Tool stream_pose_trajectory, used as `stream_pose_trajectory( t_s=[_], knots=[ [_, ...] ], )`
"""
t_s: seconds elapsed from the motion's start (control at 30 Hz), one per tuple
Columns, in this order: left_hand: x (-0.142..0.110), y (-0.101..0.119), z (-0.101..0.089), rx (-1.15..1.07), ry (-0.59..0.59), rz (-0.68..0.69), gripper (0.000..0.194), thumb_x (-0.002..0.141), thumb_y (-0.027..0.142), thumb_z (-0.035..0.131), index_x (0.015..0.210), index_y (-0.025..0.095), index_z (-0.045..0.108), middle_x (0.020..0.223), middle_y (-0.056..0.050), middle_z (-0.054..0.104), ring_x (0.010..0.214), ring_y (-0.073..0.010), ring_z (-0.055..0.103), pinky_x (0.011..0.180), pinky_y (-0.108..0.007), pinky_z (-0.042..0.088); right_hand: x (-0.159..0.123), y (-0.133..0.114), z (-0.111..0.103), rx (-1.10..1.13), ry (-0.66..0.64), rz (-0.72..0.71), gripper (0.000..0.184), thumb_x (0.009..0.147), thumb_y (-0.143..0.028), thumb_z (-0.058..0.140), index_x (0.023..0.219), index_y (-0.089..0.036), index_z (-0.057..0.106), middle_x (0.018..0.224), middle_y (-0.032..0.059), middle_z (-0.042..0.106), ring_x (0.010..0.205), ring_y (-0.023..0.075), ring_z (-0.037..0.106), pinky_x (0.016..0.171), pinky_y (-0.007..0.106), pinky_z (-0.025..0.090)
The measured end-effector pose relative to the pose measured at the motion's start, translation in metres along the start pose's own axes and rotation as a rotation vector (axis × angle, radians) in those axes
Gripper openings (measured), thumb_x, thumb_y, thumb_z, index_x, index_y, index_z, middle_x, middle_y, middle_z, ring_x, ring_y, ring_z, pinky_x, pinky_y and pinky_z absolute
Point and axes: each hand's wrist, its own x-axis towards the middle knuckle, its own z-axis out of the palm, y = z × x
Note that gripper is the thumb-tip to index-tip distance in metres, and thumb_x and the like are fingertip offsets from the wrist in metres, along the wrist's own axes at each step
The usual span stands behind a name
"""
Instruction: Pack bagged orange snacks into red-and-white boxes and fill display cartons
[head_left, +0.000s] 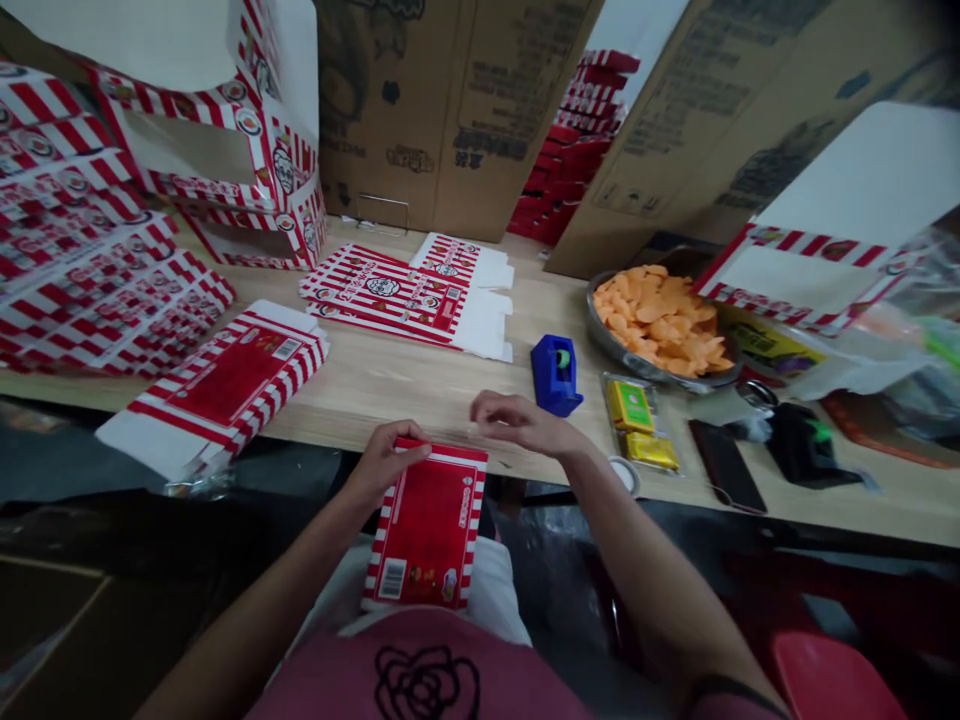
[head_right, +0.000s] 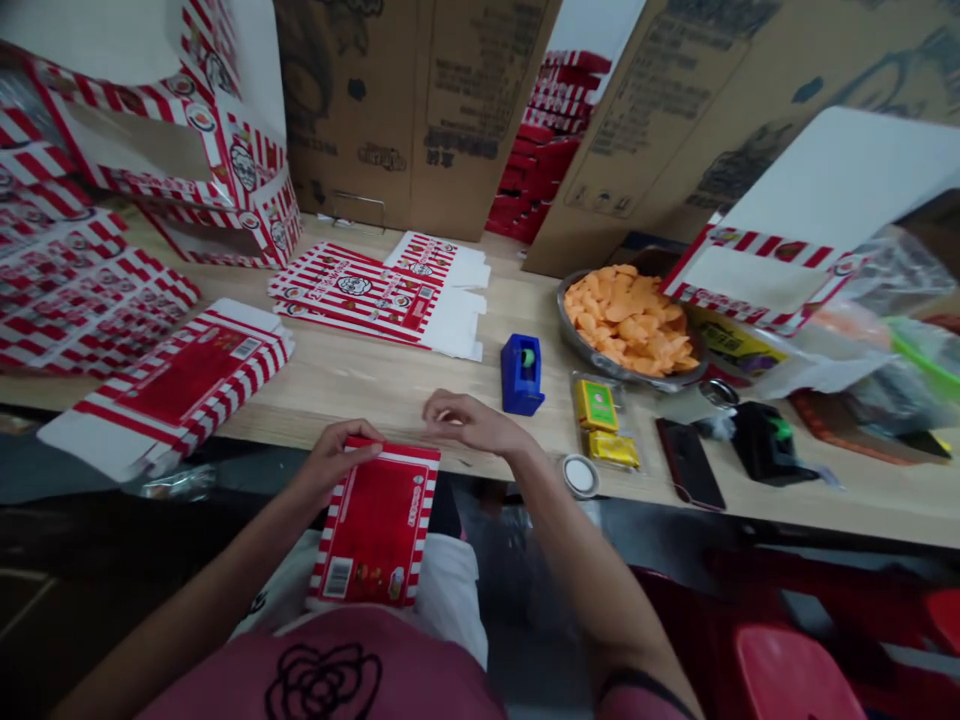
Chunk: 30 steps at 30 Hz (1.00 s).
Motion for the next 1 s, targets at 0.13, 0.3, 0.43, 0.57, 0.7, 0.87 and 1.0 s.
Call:
stream_pose_trajectory(
  t_s=[0.13, 0.3, 0.43, 0.57, 0.7, 0.87, 1.0],
  knots=[
    [0.004, 0.002, 0.007, -0.012, -0.045, 0.011, 0.024, 0.059, 0.03, 0.076, 0.068, 0.015, 0.06, 0.061, 0.003, 0.06, 0.053, -0.0104, 0.052, 0.053, -0.021, 0.04, 0.046, -0.03, -0.006, -0.354, -0.514, -0.121, 0.012, 0.083, -0.022, 0.057, 0.074, -0.014, 0.059, 0.082, 0.0027, 0.053, 0.079, 0.0138, 0.05, 0.077, 0.028, 0.041],
    [0.004, 0.008, 0.011, 0.081, -0.014, 0.065, 0.022, 0.06, 0.03, 0.075, 0.065, 0.014, 0.061, 0.065, 0.001, 0.062, 0.06, -0.0119, 0.054, 0.057, -0.022, 0.04, 0.068, -0.027, 0.003, -0.663, -0.553, -0.041, 0.013, 0.076, -0.024, 0.066, 0.069, -0.015, 0.059, 0.08, 0.0032, 0.054, 0.078, 0.016, 0.05, 0.072, 0.028, 0.039],
    [-0.006, 0.013, 0.015, 0.143, -0.056, 0.138, 0.017, 0.064, 0.029, 0.072, 0.068, 0.014, 0.064, 0.068, 0.0, 0.064, 0.066, -0.0135, 0.057, 0.065, -0.023, 0.042, 0.069, -0.006, 0.011, -0.375, -0.568, 0.243, 0.038, 0.057, -0.038, 0.08, 0.077, -0.014, 0.057, 0.076, 0.002, 0.058, 0.07, 0.0156, 0.053, 0.064, 0.027, 0.042],
    [-0.017, 0.019, 0.018, 0.155, -0.178, 0.197, 0.016, 0.068, 0.029, 0.071, 0.073, 0.015, 0.067, 0.079, -0.003, 0.067, 0.078, -0.0175, 0.06, 0.072, -0.027, 0.044, 0.056, 0.027, 0.029, 0.381, -0.747, 0.494, 0.063, 0.042, -0.053, 0.08, 0.086, -0.015, 0.057, 0.077, 0.0008, 0.063, 0.062, 0.0135, 0.056, 0.063, 0.028, 0.046],
    [-0.019, 0.022, 0.012, 0.085, -0.036, 0.128, 0.023, 0.065, 0.034, 0.075, 0.073, 0.015, 0.065, 0.076, -0.001, 0.065, 0.071, -0.0157, 0.059, 0.067, -0.026, 0.045, 0.051, 0.025, 0.031, 0.392, -0.598, 0.398, 0.06, 0.053, -0.061, 0.074, 0.086, -0.013, 0.06, 0.073, -0.001, 0.059, 0.057, 0.0092, 0.049, 0.058, 0.023, 0.041],
    [-0.019, 0.011, -0.003, -0.108, -0.003, 0.131, 0.052, 0.059, 0.044, 0.079, 0.102, 0.021, 0.063, 0.091, -0.004, 0.066, 0.082, -0.0203, 0.063, 0.073, -0.029, 0.048, 0.053, -0.034, 0.009, -0.246, -0.415, 0.119, 0.041, 0.072, -0.052, 0.067, 0.06, -0.015, 0.056, 0.052, -0.0075, 0.036, 0.05, 0.0067, 0.029, 0.047, 0.021, 0.023],
    [-0.008, 0.008, -0.031, -0.008, -0.221, 0.151, 0.061, 0.074, 0.062, 0.059, 0.123, 0.026, 0.057, 0.119, -0.01, 0.063, 0.106, -0.0291, 0.06, 0.088, -0.042, 0.046, 0.037, -0.072, 0.0, -0.341, -0.201, -0.066, 0.039, 0.076, -0.055, 0.063, 0.062, -0.018, 0.061, 0.059, -0.0022, 0.051, 0.056, 0.0122, 0.043, 0.053, 0.025, 0.031]
  ],
)
